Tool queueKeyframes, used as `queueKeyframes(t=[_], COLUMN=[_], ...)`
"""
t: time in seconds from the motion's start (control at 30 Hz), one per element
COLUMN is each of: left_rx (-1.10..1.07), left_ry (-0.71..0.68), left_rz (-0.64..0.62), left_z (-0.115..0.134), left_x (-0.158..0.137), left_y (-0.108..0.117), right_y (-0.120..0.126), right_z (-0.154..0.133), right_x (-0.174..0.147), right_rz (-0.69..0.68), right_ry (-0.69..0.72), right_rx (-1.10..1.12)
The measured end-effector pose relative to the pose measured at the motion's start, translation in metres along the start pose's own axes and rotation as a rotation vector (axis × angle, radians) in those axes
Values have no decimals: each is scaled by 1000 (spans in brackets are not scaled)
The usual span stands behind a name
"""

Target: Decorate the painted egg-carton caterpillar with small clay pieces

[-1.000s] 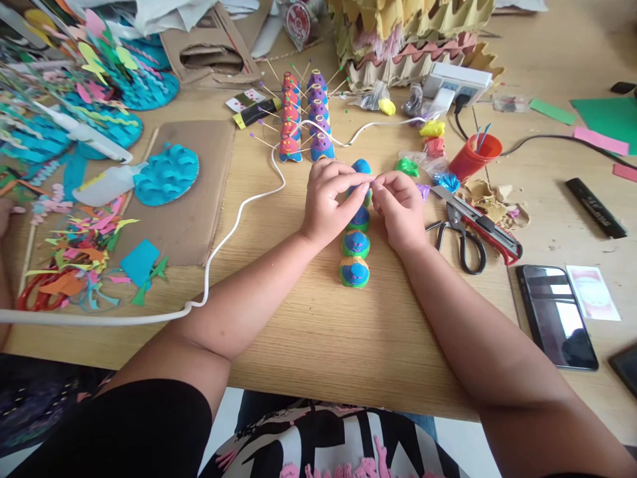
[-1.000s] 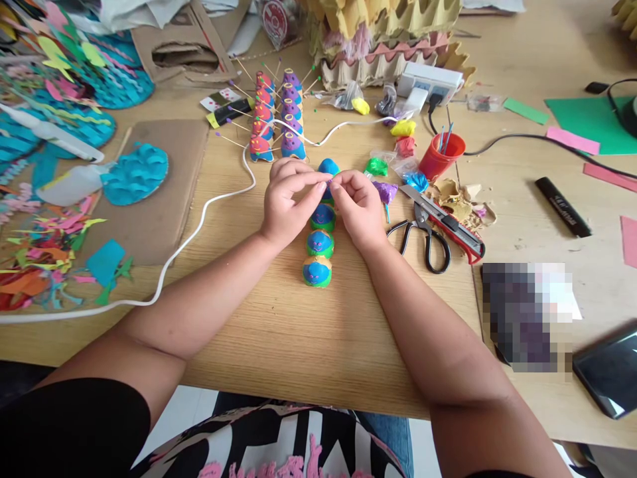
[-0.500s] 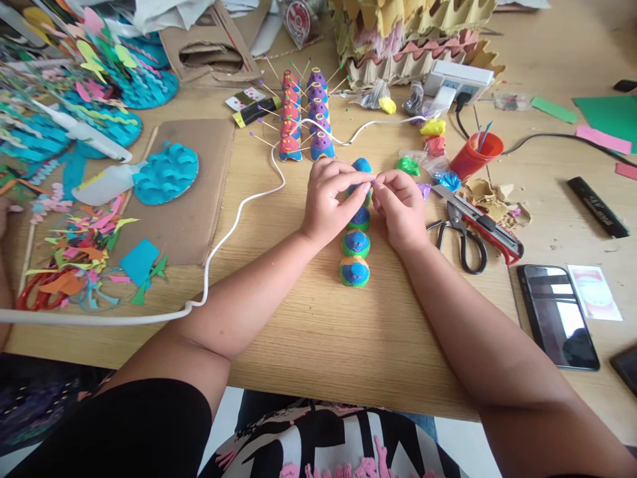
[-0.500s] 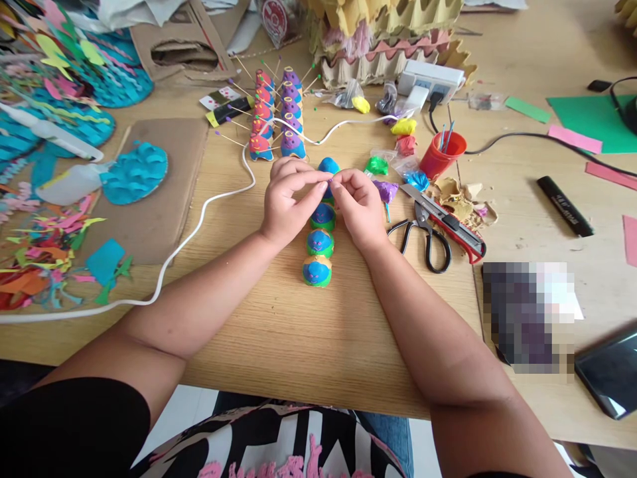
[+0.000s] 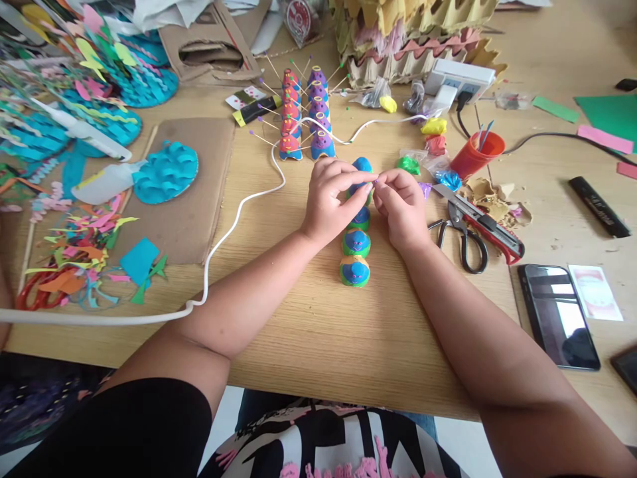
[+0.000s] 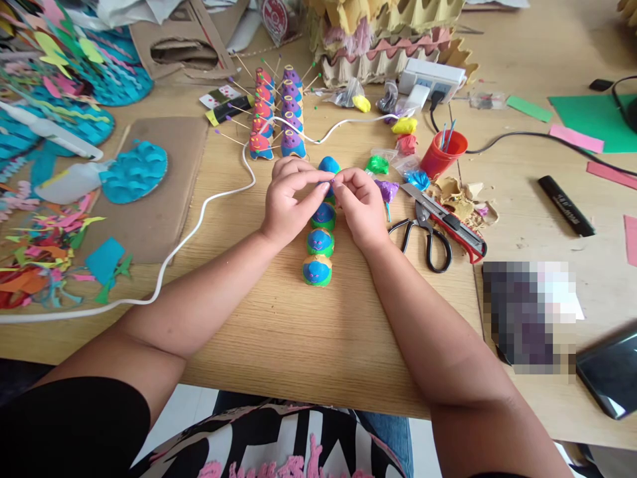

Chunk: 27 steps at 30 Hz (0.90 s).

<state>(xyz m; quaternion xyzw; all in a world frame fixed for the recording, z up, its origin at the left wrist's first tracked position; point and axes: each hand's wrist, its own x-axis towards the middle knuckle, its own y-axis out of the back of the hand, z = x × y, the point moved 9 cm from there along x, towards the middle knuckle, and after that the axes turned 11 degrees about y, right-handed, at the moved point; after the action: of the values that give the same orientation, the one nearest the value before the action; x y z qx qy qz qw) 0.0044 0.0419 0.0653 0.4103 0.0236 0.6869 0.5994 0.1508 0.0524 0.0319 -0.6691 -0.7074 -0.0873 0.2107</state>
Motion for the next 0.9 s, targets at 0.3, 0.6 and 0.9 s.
queueKeyframes(t=[0.3,0.6,0.9], left_rx=[-6,-28,0], left_ry=[-8,7,31], left_rz=[-15,30,43], left_z=[2,-2,-3], left_x=[-1,0,1], left_y=[-1,4,5], right_y=[1,-4,-5], right_z=[1,-2,-1], right_x=[1,0,0], right_rz=[-13,-23,-37], right_ry=[16,-14,-4], right_rx=[-10,-15,-38])
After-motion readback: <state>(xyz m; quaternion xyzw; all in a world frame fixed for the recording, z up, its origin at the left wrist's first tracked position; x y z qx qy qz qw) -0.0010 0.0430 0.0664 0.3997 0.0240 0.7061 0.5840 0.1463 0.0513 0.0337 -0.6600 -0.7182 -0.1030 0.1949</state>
